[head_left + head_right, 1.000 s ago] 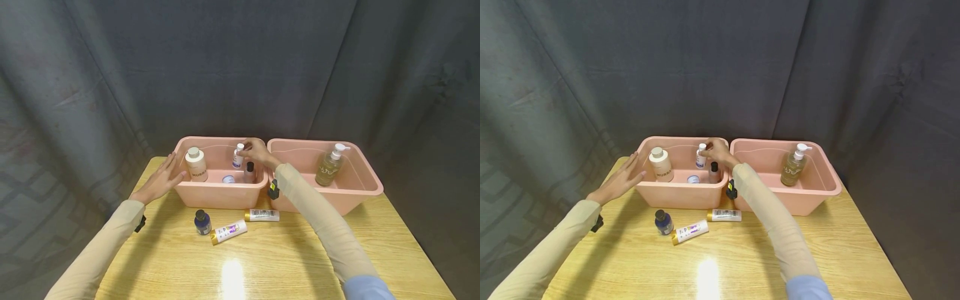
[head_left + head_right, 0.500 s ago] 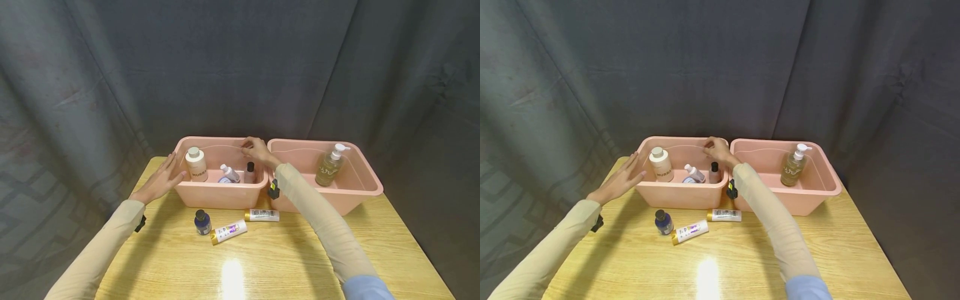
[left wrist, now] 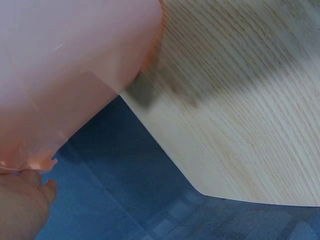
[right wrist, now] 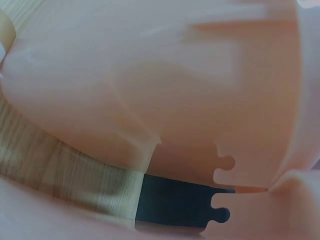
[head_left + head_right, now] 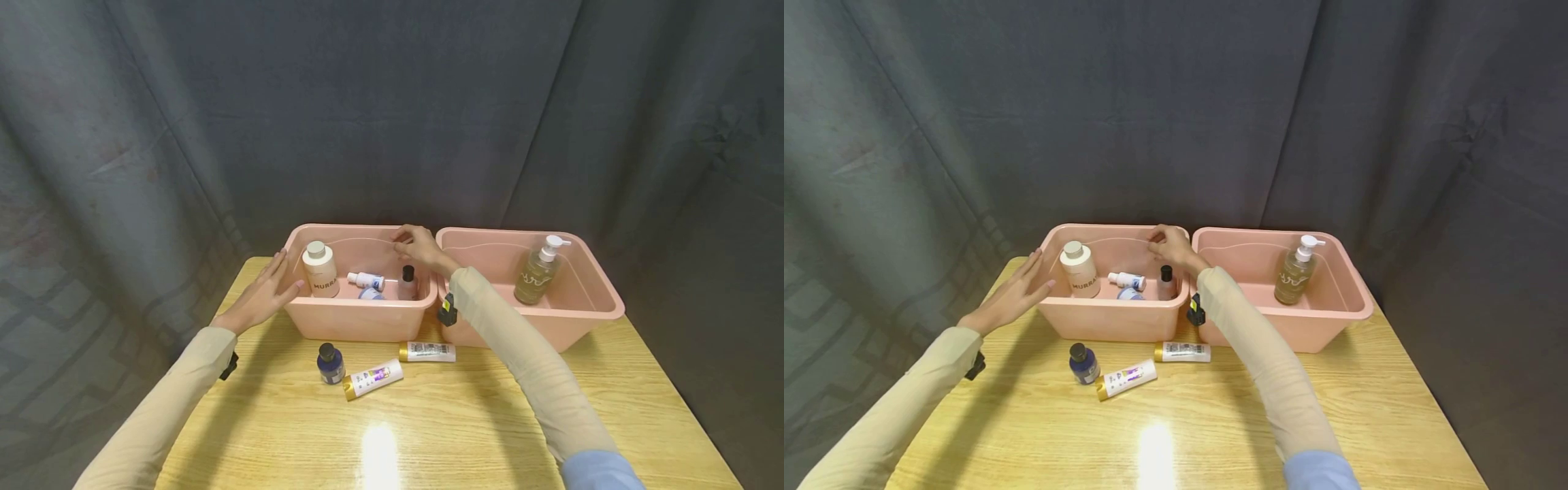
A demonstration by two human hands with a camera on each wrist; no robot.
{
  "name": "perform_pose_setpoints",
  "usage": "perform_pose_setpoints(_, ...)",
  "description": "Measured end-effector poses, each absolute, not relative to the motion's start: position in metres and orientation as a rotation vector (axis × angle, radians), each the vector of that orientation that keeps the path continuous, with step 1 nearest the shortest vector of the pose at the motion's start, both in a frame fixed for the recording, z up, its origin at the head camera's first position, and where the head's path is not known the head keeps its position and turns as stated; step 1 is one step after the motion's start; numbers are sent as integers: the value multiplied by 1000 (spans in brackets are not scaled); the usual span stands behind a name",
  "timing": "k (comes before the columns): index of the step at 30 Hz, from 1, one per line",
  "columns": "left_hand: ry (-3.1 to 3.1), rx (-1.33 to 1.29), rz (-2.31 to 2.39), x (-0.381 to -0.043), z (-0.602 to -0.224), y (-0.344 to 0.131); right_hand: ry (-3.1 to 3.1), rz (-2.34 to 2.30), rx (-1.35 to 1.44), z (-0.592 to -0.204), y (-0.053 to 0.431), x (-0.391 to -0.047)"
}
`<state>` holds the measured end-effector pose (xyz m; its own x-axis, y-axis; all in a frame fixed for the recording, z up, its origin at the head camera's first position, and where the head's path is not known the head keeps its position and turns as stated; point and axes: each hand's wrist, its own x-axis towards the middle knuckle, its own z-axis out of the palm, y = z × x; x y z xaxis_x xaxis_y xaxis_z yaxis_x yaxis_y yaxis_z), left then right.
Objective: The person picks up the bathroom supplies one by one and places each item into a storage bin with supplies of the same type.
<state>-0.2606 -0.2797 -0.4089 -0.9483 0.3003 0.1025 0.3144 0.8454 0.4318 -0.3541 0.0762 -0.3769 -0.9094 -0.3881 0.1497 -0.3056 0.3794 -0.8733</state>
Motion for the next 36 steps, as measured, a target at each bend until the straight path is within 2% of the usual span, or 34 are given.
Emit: perform_pose_setpoints(36, -3010, -507, -704, -262, -405, -288, 2521, -1576, -682, -371, 74, -348)
